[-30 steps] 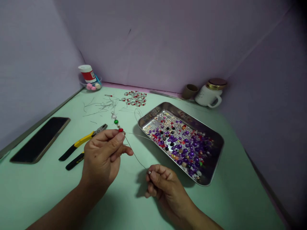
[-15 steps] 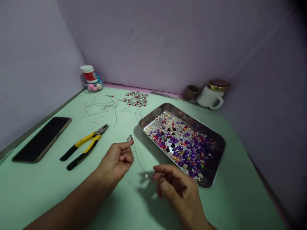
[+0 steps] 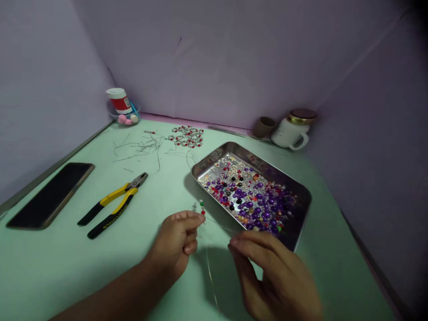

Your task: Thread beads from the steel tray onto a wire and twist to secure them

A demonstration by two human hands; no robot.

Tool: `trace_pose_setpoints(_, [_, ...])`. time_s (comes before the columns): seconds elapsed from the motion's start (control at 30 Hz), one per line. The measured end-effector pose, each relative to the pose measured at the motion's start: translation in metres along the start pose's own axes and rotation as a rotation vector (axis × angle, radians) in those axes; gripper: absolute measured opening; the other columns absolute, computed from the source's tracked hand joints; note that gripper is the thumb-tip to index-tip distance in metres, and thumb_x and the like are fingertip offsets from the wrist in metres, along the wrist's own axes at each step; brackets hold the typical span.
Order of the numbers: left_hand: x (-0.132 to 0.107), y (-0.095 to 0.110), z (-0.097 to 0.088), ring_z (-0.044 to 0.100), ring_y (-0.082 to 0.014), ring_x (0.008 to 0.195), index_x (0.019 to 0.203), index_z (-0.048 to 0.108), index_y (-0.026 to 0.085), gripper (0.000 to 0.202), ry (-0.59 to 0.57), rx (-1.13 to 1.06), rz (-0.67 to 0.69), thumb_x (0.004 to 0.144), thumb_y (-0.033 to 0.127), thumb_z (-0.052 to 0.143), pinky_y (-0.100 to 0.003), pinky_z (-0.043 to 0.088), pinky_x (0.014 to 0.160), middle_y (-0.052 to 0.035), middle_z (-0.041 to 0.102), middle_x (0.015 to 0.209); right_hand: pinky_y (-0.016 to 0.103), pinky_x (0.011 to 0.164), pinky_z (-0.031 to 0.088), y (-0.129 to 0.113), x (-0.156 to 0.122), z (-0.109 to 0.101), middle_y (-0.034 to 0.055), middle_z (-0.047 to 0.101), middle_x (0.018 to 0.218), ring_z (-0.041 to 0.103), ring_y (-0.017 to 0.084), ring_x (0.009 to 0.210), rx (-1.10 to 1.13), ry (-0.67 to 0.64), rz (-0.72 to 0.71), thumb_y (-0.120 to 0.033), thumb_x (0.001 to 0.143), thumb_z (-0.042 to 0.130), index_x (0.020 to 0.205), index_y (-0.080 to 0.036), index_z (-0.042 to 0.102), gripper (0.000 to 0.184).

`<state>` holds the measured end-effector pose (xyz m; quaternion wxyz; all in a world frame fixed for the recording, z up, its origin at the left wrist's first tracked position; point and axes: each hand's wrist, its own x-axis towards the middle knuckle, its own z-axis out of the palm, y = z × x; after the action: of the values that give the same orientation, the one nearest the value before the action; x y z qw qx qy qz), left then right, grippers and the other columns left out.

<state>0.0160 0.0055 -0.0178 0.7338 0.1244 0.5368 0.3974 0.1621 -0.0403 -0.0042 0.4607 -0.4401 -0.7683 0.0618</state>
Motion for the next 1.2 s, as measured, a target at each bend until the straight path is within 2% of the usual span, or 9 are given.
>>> trace_pose_setpoints(0.07, [-0.002, -0.005, 0.003, 0.014, 0.0008, 0.033, 0.057, 0.048, 0.014, 0.019, -0.016, 0.094, 0.021, 0.057, 0.019, 0.066, -0.015, 0.012, 0.031, 0.0114, 0.029, 0.038, 0.024, 0.064, 0.051, 0.0, 0.004, -0.004, 0.0072, 0.065, 0.082, 0.062, 0.014, 0.073, -0.045, -0.01, 0.022, -0.001, 0.071, 0.053, 0.092, -0.016, 0.058, 0.026])
trace_pose_setpoints(0.17, [-0.005, -0.01, 0.006, 0.015, 0.0009, 0.031, 0.055, 0.05, 0.014, 0.02, -0.042, 0.177, 0.022, 0.053, 0.024, 0.067, -0.015, 0.012, 0.031, 0.0116, 0.03, 0.035, 0.027, 0.069, 0.053, 0.004, 0.004, -0.001, 0.0103, 0.064, 0.09, 0.061, 0.017, 0.082, -0.013, -0.122, 0.142, -0.003, 0.073, 0.051, 0.097, -0.013, 0.058, 0.027])
trace_pose_setpoints(0.27, [-0.005, -0.012, 0.007, 0.015, 0.001, 0.03, 0.053, 0.049, 0.014, 0.022, -0.06, 0.21, 0.015, 0.051, 0.026, 0.068, -0.015, 0.011, 0.031, 0.0127, 0.027, 0.032, 0.029, 0.062, 0.054, 0.011, -0.001, 0.008, 0.0105, 0.066, 0.087, 0.063, 0.019, 0.076, 0.084, -0.264, 0.258, -0.005, 0.072, 0.051, 0.097, -0.011, 0.058, 0.027])
trace_pose_setpoints(0.33, [-0.005, -0.012, 0.006, 0.014, 0.001, 0.03, 0.052, 0.049, 0.015, 0.023, -0.073, 0.218, 0.005, 0.051, 0.027, 0.069, -0.015, 0.011, 0.03, 0.0128, 0.027, 0.032, 0.03, 0.059, 0.054, 0.015, -0.003, 0.012, 0.009, 0.067, 0.08, 0.064, 0.02, 0.069, 0.107, -0.3, 0.31, -0.006, 0.071, 0.053, 0.093, -0.011, 0.06, 0.024])
trace_pose_setpoints(0.6, [-0.002, -0.012, -0.001, 0.013, 0.0008, 0.031, 0.055, 0.053, 0.014, 0.025, -0.209, 0.215, 0.012, 0.054, 0.031, 0.072, -0.015, 0.011, 0.03, 0.0123, 0.028, 0.035, 0.024, 0.051, 0.046, 0.016, -0.006, 0.015, 0.0044, 0.064, 0.061, 0.06, 0.015, 0.055, 0.121, -0.174, 0.378, -0.008, 0.071, 0.059, 0.072, -0.012, 0.063, 0.005])
trace_pose_setpoints(0.9, [-0.005, -0.01, -0.004, 0.023, -0.0007, 0.033, 0.061, 0.06, 0.012, 0.022, -0.252, 0.45, 0.204, 0.063, 0.033, 0.067, -0.016, 0.014, 0.033, 0.0078, 0.038, 0.041, 0.021, 0.05, 0.042, 0.016, -0.003, 0.015, 0.0037, 0.061, 0.061, 0.056, 0.012, 0.055, 0.208, -0.111, 0.345, -0.005, 0.072, 0.056, 0.07, -0.012, 0.063, 0.011])
trace_pose_setpoints(1.0, [-0.003, -0.011, -0.006, 0.021, -0.0007, 0.034, 0.06, 0.062, 0.012, 0.02, -0.253, 0.501, 0.248, 0.062, 0.032, 0.067, -0.016, 0.014, 0.033, 0.0079, 0.036, 0.04, 0.022, 0.049, 0.041, 0.016, -0.004, 0.015, 0.0035, 0.06, 0.059, 0.054, 0.012, 0.053, 0.203, -0.099, 0.336, -0.006, 0.072, 0.056, 0.068, -0.013, 0.063, 0.01])
trace_pose_setpoints(1.1, [-0.002, -0.014, -0.006, 0.019, -0.0007, 0.033, 0.056, 0.062, 0.013, 0.021, -0.25, 0.47, 0.244, 0.06, 0.032, 0.069, -0.016, 0.013, 0.033, 0.0085, 0.033, 0.037, 0.022, 0.047, 0.041, 0.015, -0.005, 0.016, 0.0037, 0.059, 0.058, 0.054, 0.012, 0.051, 0.196, -0.08, 0.347, -0.007, 0.071, 0.056, 0.065, -0.012, 0.062, 0.01])
trace_pose_setpoints(1.2, [-0.004, -0.017, -0.002, 0.021, -0.0011, 0.033, 0.056, 0.063, 0.013, 0.02, -0.229, 0.34, 0.216, 0.057, 0.031, 0.071, -0.016, 0.014, 0.033, 0.0084, 0.033, 0.036, 0.022, 0.047, 0.041, 0.013, -0.005, 0.017, 0.0029, 0.06, 0.056, 0.055, 0.012, 0.05, 0.198, -0.033, 0.409, -0.009, 0.07, 0.057, 0.064, -0.013, 0.062, 0.009])
